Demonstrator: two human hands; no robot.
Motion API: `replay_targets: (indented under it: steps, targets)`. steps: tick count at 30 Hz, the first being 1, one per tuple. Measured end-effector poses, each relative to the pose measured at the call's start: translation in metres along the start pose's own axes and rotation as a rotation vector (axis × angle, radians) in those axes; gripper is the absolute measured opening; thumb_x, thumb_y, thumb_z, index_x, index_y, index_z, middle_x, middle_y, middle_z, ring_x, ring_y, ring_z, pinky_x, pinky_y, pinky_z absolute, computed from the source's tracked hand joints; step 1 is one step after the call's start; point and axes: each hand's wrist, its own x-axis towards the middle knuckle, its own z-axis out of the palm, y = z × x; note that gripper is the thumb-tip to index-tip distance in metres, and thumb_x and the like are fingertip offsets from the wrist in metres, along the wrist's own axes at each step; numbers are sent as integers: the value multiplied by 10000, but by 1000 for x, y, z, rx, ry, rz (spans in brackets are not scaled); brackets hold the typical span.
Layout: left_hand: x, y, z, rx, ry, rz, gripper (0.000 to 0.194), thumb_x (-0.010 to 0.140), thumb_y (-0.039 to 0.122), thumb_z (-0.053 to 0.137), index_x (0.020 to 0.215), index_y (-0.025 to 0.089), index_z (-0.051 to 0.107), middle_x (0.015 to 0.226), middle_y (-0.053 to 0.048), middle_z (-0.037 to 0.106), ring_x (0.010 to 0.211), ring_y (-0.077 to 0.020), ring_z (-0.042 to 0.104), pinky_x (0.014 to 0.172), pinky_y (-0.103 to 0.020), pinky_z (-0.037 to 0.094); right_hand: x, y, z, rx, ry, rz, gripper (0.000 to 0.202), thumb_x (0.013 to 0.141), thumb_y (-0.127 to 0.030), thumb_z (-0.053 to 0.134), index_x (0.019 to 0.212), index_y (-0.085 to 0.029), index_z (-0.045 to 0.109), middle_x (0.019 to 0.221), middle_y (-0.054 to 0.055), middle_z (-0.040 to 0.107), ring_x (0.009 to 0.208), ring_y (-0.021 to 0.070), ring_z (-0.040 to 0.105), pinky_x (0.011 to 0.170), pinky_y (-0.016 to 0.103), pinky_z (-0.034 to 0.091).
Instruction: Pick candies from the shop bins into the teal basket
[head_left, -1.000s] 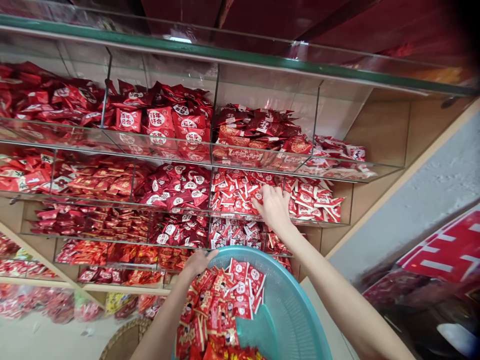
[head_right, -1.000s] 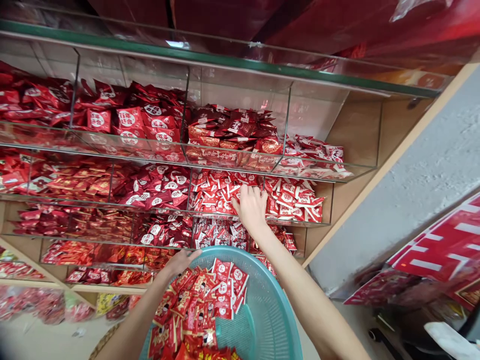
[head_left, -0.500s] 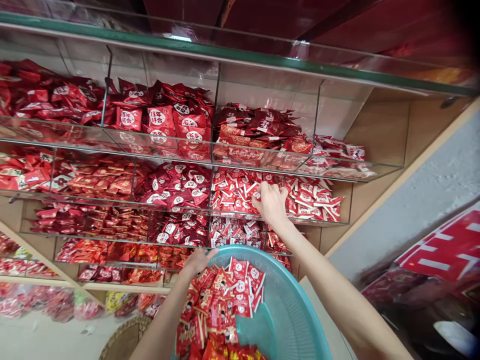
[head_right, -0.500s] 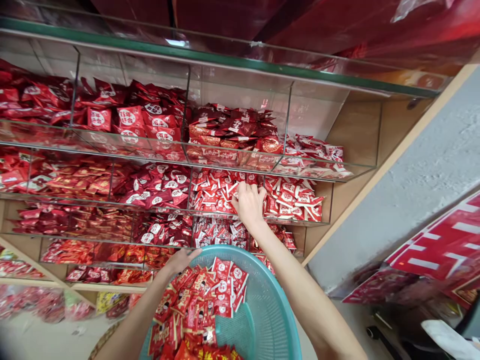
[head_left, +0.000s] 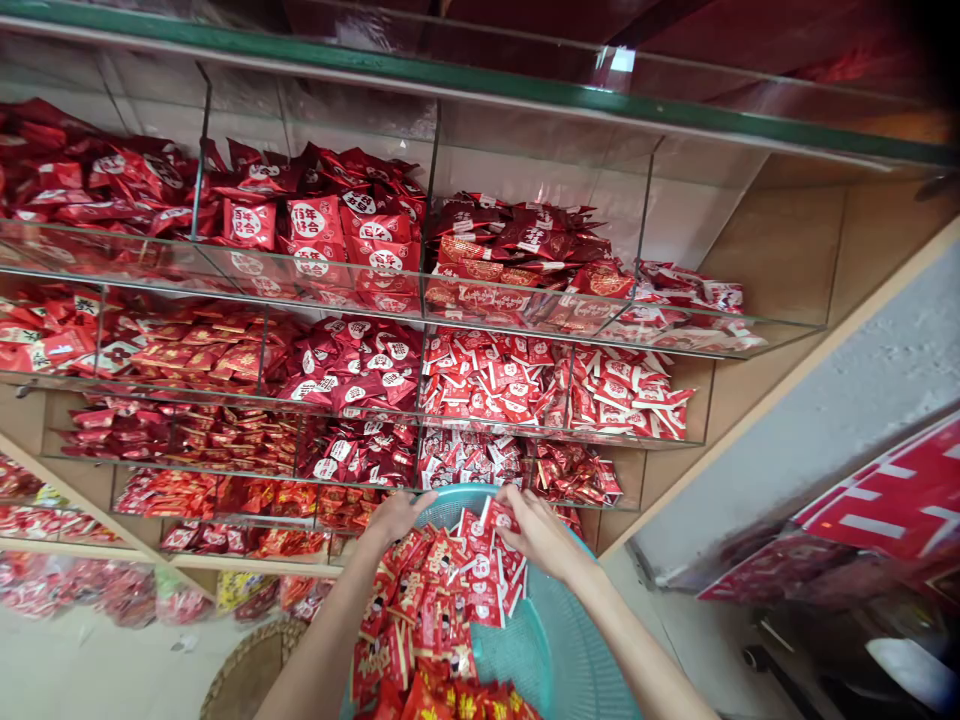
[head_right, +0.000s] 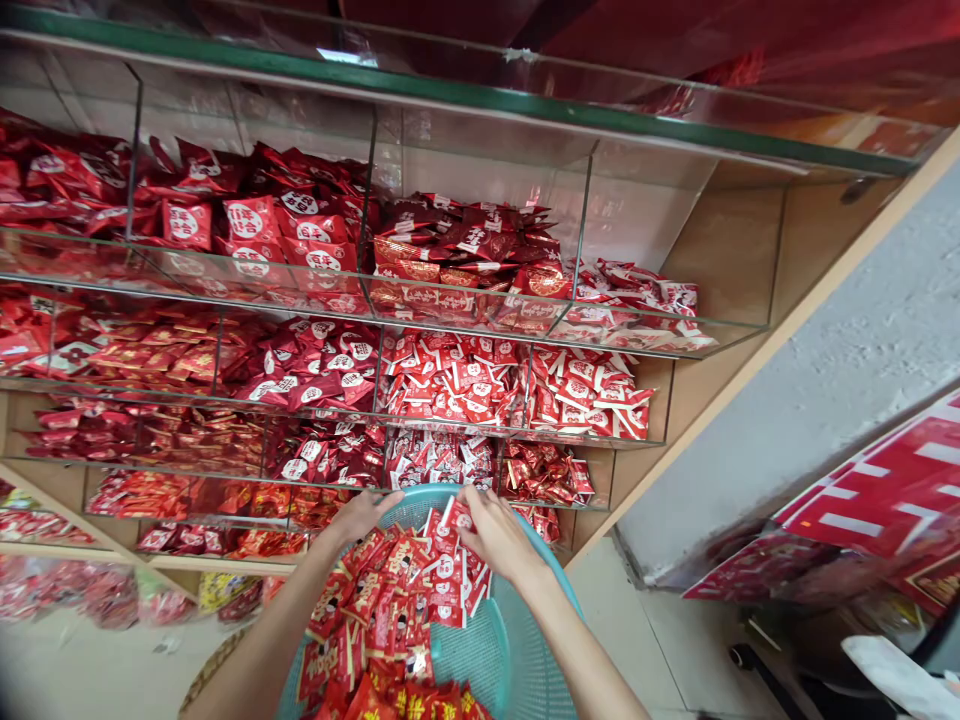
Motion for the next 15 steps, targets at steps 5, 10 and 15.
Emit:
replay_targets:
  steps: [5, 10, 15]
  targets:
    - [-1, 0, -1, 9, -14, 30, 787, 790, 777, 396, 1163, 158, 709, 1135, -152, 743, 1102, -332, 663, 869, -328, 470, -9, 17, 11, -171, -168, 209, 301, 816, -115, 537, 1098, -219, 536, 1121, 99, 675, 1125, 262, 573, 924, 348, 396]
    - [-2, 0, -1, 5, -5, 38, 738, 803, 759, 399, 1116, 176, 727, 1117, -140, 751, 1084, -322, 672, 881, -329, 471, -5, 11, 15, -287, -255, 217, 320, 821, -103, 515, 1122, -186, 585, 1215, 143, 652, 1216, 297, 539, 975, 382, 380]
    - [-2, 1, -1, 30, -3, 35, 752, 806, 760, 391, 1125, 164, 719, 1158, -149, 735, 1112, -328, 658, 889, -333, 470, 1, 9, 19, -296, -264, 170, 327, 841, -113, 492, 1142, -180, 603, 1213, 141, 653, 1211, 297, 542, 978, 382, 392]
